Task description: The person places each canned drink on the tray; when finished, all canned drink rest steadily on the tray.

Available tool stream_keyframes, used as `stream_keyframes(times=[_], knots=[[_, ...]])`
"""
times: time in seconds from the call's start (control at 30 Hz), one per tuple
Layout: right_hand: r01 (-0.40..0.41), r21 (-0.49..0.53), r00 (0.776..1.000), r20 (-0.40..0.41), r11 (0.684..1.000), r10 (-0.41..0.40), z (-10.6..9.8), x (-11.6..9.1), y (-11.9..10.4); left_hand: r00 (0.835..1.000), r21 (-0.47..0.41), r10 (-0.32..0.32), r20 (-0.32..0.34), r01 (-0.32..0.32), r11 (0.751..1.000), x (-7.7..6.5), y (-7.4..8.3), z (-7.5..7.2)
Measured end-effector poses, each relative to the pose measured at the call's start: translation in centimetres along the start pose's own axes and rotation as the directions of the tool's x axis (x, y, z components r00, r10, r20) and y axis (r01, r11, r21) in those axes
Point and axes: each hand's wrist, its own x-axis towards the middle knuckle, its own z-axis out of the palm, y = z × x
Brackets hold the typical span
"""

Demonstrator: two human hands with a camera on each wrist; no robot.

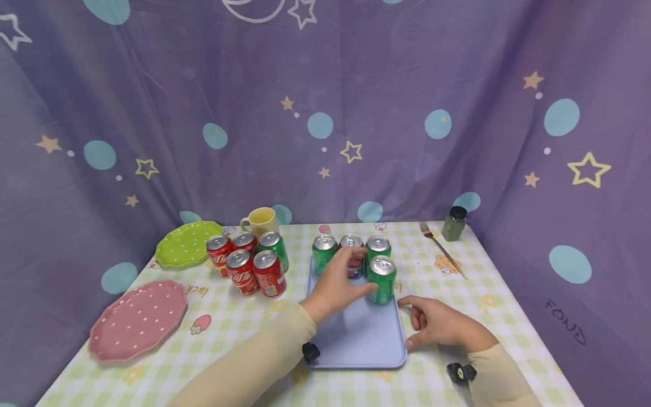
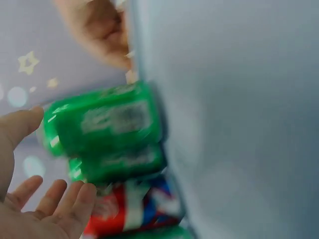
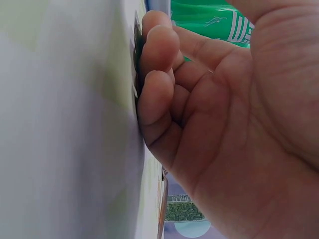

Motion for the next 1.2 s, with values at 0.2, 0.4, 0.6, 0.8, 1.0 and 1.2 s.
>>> stream_keyframes(times=[0.2, 0.4, 0.6, 0.8, 1.0, 1.2], knots=[[0.0, 0.005, 1.0, -0.006, 1.0, 0.0, 0.1, 0.0, 0.0, 0.984, -0.012, 0.11, -0.14, -0.113, 0.994, -1.7, -1.2, -5.9], [0.002, 0.028, 1.0, -0.003, 1.0, -0.001, 0.1, -0.2, 0.2, 0.936, 0.037, 0.096, -0.338, -0.088, 0.995, -4.4, -4.3, -11.5], [-0.003, 0.031, 1.0, -0.006, 1.0, 0.003, 0.1, -0.2, 0.0, 0.882, 0.04, 0.034, -0.469, -0.017, 0.999, -7.5, -8.5, -15.5], [0.004, 0.032, 1.0, -0.002, 0.999, -0.004, 0.2, -0.1, 0.0, 0.877, -0.102, -0.064, -0.477, 0.017, 0.995, -9.4, -12.9, -17.8], [0.011, 0.01, 1.0, -0.009, 1.0, -0.011, 0.3, -0.1, 0.2, 0.902, -0.241, -0.206, -0.38, 0.119, 0.963, -10.2, -13.5, -18.0], [0.001, 0.027, 1.0, -0.006, 1.0, -0.001, 0.2, 0.0, 0.3, 0.926, -0.236, -0.24, -0.29, 0.174, 0.956, -10.4, -15.6, -17.6]])
